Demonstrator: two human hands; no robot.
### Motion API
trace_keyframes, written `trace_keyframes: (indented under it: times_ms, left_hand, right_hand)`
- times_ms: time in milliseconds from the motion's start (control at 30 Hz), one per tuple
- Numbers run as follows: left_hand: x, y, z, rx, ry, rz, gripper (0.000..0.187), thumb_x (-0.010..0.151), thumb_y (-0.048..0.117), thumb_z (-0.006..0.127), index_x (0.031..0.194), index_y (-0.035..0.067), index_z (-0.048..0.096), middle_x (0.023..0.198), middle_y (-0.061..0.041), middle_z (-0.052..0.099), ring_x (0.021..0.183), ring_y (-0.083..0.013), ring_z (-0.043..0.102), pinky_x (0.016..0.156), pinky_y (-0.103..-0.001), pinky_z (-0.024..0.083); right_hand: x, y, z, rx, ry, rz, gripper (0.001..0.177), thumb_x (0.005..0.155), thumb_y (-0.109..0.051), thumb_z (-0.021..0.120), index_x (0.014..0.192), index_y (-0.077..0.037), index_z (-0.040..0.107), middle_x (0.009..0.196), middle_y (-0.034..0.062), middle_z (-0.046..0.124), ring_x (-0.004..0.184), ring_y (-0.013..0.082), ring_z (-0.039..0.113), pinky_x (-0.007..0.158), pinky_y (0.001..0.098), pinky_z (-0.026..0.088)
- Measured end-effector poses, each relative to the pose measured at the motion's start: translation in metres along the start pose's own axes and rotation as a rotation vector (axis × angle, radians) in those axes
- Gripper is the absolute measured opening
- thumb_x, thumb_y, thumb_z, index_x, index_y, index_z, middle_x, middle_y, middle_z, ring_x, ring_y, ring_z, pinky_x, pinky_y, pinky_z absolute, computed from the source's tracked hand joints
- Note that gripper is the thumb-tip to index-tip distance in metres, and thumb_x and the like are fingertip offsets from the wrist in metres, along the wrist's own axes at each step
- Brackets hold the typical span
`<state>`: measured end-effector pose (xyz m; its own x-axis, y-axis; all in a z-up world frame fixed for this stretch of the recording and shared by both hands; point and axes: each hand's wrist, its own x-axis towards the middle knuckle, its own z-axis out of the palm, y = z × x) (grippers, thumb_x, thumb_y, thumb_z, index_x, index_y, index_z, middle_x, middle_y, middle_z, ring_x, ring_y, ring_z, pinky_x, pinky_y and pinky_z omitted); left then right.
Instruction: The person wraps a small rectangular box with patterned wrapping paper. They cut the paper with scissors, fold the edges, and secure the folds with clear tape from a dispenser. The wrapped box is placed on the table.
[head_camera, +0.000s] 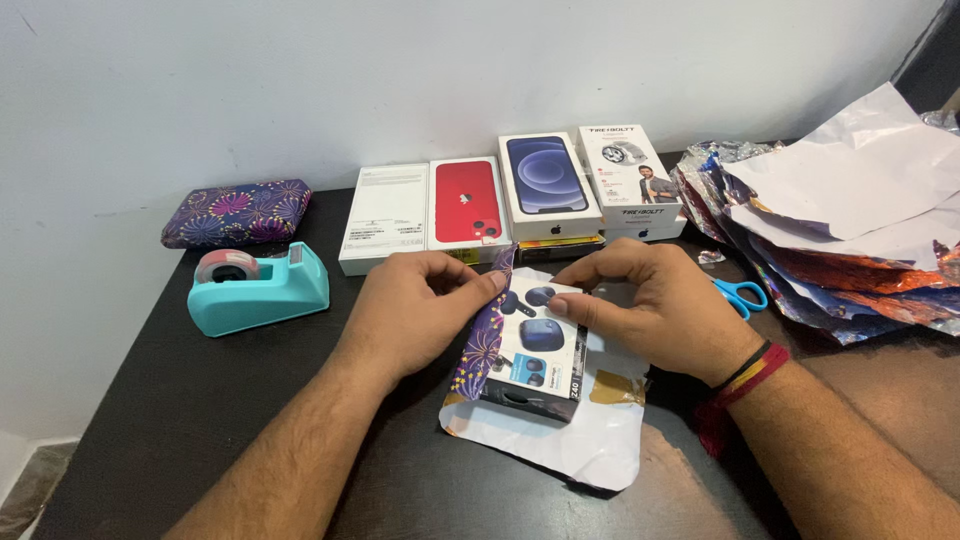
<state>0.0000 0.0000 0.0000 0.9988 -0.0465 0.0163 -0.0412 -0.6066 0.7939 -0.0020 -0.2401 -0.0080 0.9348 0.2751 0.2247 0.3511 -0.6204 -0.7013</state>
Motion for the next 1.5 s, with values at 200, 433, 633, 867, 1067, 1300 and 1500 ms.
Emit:
trace_keyframes:
  times_ms: [200,433,633,867,1067,1300,1500]
  left_hand:
    - [0.002,0.008,0.011,0.197,-0.073,-0.045,0.054,0.087,0.054,0.061,0.103,0.007,0.079,0.084,-0.013,0.079,0.074,-0.0224,0.078,0.072,-0.037,0.060]
    - [0.024,0.014,0.012,0.142,-0.071,-0.147,0.057,0.088,0.054,0.055,0.089,0.005,0.083,0.085,-0.015,0.081,0.079,-0.0262,0.078,0.079,-0.039,0.057]
    - [0.046,0.019,0.011,0.151,-0.050,-0.158,0.041,0.067,0.036,0.076,0.086,0.000,0.080,0.082,-0.015,0.078,0.076,-0.0256,0.076,0.069,-0.039,0.057]
    - [0.044,0.014,0.016,-0.031,-0.045,-0.173,0.022,0.071,0.019,0.073,0.073,-0.002,0.077,0.067,-0.012,0.073,0.060,-0.0198,0.068,0.058,-0.036,0.053]
    - [0.035,0.006,0.021,-0.267,-0.010,-0.117,0.011,0.077,0.012,0.071,0.072,0.003,0.072,0.069,-0.007,0.072,0.060,-0.0150,0.064,0.056,-0.032,0.051]
    - [0.037,0.000,0.012,-0.529,-0.155,-0.187,0.010,0.085,0.012,0.069,0.090,0.004,0.068,0.082,-0.007,0.070,0.073,-0.0153,0.063,0.069,-0.029,0.052]
    - [0.038,-0.002,0.001,-0.620,-0.245,-0.221,0.021,0.088,0.014,0.065,0.107,0.005,0.069,0.097,-0.007,0.072,0.085,-0.0148,0.065,0.078,-0.029,0.053]
  right_hand:
    - [0.003,-0.002,0.005,0.073,-0.040,0.063,0.033,0.077,-0.035,0.081,0.097,-0.009,0.080,0.091,0.0053,0.079,0.088,0.0151,0.073,0.080,0.0322,0.058]
    - [0.002,0.001,0.004,0.042,-0.012,-0.051,0.030,0.080,-0.034,0.080,0.099,-0.010,0.080,0.094,0.0043,0.078,0.093,0.0146,0.072,0.084,0.0311,0.057]
    - [0.002,0.004,0.003,0.082,-0.024,-0.089,0.028,0.082,-0.034,0.080,0.096,-0.010,0.079,0.094,0.0048,0.079,0.094,0.0155,0.073,0.087,0.0310,0.057]
    - [0.005,0.012,0.003,-0.033,0.041,-0.065,0.044,0.078,-0.045,0.081,0.102,-0.009,0.076,0.102,0.0071,0.077,0.099,0.0182,0.073,0.087,0.0336,0.058]
    - [0.007,0.014,0.001,0.027,0.006,0.038,0.060,0.077,-0.048,0.080,0.119,-0.005,0.072,0.111,0.0108,0.078,0.109,0.0196,0.073,0.094,0.0350,0.055]
    - [0.007,0.010,0.003,0.074,-0.066,0.043,0.059,0.078,-0.045,0.078,0.122,-0.007,0.073,0.108,0.0110,0.080,0.106,0.0195,0.072,0.094,0.0350,0.055]
    - [0.008,0.001,0.003,-0.012,-0.118,0.148,0.049,0.082,-0.048,0.076,0.113,-0.010,0.078,0.104,0.0073,0.079,0.100,0.0176,0.073,0.088,0.0342,0.057]
